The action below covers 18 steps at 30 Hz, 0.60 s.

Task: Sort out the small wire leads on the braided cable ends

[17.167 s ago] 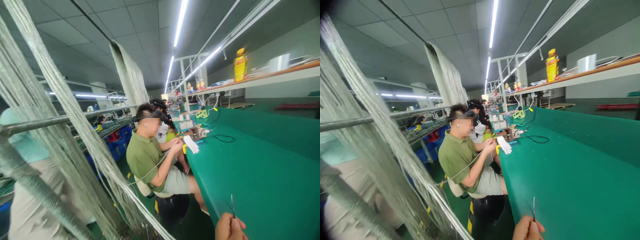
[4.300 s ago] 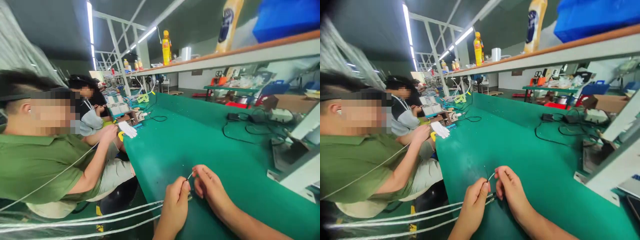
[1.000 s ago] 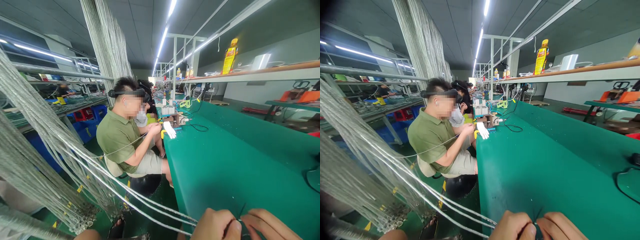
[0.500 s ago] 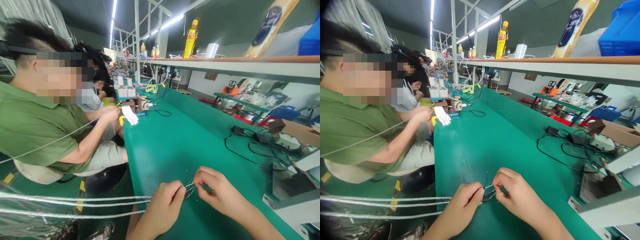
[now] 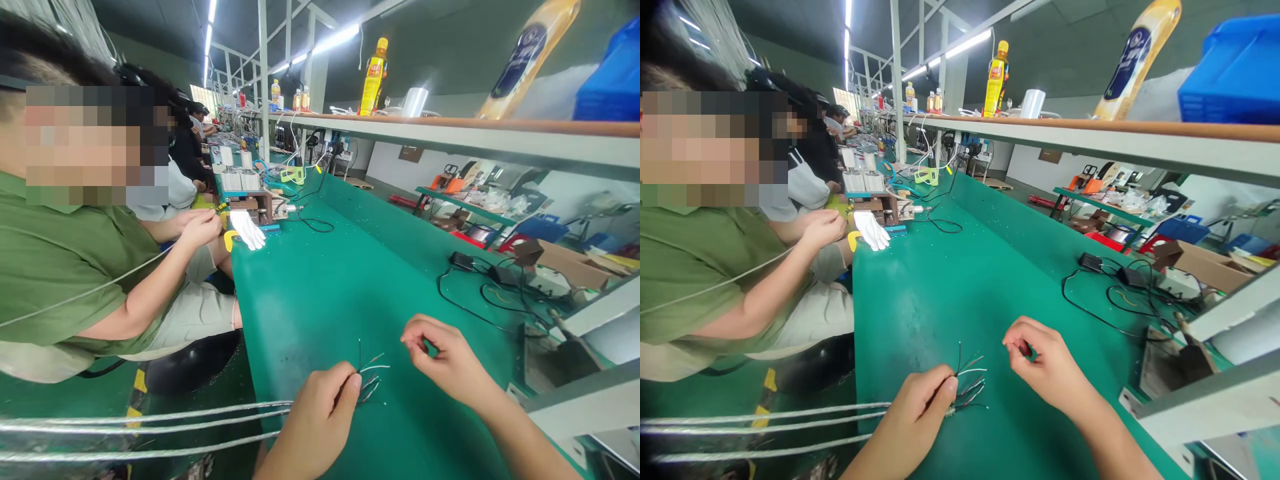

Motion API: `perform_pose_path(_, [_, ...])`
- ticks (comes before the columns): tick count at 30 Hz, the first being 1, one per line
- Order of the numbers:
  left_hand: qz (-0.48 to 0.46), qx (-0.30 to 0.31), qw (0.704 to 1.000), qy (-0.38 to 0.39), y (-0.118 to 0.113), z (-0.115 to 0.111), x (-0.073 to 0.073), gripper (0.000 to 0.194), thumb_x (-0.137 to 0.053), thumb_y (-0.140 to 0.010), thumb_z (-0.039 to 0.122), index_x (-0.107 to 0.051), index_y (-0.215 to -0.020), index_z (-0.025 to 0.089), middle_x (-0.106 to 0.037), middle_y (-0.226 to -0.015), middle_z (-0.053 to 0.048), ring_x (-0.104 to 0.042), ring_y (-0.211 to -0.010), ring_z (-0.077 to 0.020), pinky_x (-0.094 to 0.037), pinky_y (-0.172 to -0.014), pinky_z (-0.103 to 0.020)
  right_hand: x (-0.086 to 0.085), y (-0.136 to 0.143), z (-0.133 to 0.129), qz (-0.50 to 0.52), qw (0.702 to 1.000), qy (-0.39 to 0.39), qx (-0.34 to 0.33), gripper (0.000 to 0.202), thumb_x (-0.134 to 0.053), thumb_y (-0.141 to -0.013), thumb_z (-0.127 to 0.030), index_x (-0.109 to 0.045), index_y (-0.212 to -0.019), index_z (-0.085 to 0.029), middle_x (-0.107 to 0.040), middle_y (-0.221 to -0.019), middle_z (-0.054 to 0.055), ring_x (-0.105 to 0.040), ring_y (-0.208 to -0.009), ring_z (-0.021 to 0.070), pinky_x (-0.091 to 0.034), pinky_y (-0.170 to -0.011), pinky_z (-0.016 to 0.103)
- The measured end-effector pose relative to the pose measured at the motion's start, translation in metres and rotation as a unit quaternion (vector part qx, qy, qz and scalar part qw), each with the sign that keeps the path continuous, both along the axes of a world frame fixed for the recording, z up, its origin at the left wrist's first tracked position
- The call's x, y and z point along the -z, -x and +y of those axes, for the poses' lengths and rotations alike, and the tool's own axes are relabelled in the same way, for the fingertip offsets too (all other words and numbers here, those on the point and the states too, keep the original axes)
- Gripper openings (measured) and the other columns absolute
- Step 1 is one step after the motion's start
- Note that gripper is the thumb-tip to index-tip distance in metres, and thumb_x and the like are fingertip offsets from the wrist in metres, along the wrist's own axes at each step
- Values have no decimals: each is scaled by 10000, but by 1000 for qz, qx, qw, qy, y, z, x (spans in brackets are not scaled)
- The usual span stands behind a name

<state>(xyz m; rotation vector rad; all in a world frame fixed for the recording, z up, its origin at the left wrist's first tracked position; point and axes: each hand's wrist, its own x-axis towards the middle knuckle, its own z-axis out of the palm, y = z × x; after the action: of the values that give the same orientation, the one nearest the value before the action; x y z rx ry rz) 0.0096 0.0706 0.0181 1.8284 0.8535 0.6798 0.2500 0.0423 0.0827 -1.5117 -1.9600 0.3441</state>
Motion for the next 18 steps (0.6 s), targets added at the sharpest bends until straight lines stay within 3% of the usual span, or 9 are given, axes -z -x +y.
perform_pose_path(2, [-14, -14, 1000, 6, -1, 0, 1, 361, -335, -1035, 410, -452, -754, 215, -383, -609, 55, -399, -584, -117, -210, -563, -276, 3, 5, 1, 78, 996, 1, 46, 131, -553, -917, -289, -623, -843, -207, -600, -790, 31, -507, -652, 150, -425, -551, 267])
perform_pose_path(4, [-32, -27, 999, 7, -2, 1, 2, 339, -345, -1032, 401, -449, -768, 217, -385, -608, 57, -392, -580, -116, -217, -562, -270, 9, 20, 0, 178, 980, 54, 68, 198, -564, -933, -378, -644, -922, -197, -573, -775, 17, -488, -643, 140, -412, -544, 253])
perform_pose_path(7, [-51, -42, 998, 4, -3, 3, 2, 324, -368, -1024, 390, -415, -755, 215, -357, -604, 61, -353, -569, -111, -217, -558, -265, 20, 50, -4, 323, 931, 166, 39, 278, -600, -921, -438, -634, -1057, -198, -548, -773, -3, -463, -646, 129, -401, -575, 250])
perform_pose_path(10, [-52, -39, 998, -2, -2, 5, 3, 325, -380, -1018, 388, -414, -745, 214, -335, -601, 61, -341, -566, -109, -222, -556, -261, 30, 70, -6, 408, 894, 185, 15, 274, -634, -903, -440, -622, -1057, -213, -561, -805, -7, -456, -645, 121, -397, -594, 253])
perform_pose_path(13, [-34, -26, 999, -10, -1, 5, 10, 336, -361, -1015, 412, -470, -761, 219, -387, -606, 50, -391, -577, -118, -254, -567, -259, 36, 67, -6, 384, 910, 151, 35, 239, -620, -912, -449, -633, -921, -211, -542, -728, -23, -466, -620, 121, -404, -584, 251])
perform_pose_path(17, [56, -106, 993, -6, -16, 3, 35, 319, -426, -941, 489, -618, -856, 249, -622, -747, -40, -574, -770, -216, -366, -647, -290, 47, 52, -8, 295, 947, 108, 64, 268, -630, -886, -469, -654, -778, -224, -580, -681, -6, -535, -592, 146, -466, -544, 264])
perform_pose_path(18, [93, -110, 990, 6, -22, 4, 42, 330, -454, -909, 513, -654, -862, 254, -648, -755, -63, -587, -741, -231, -376, -621, -303, 52, 54, -7, 273, 955, 94, 64, 267, -628, -880, -469, -663, -755, -236, -585, -640, -2, -551, -559, 157, -473, -507, 269])
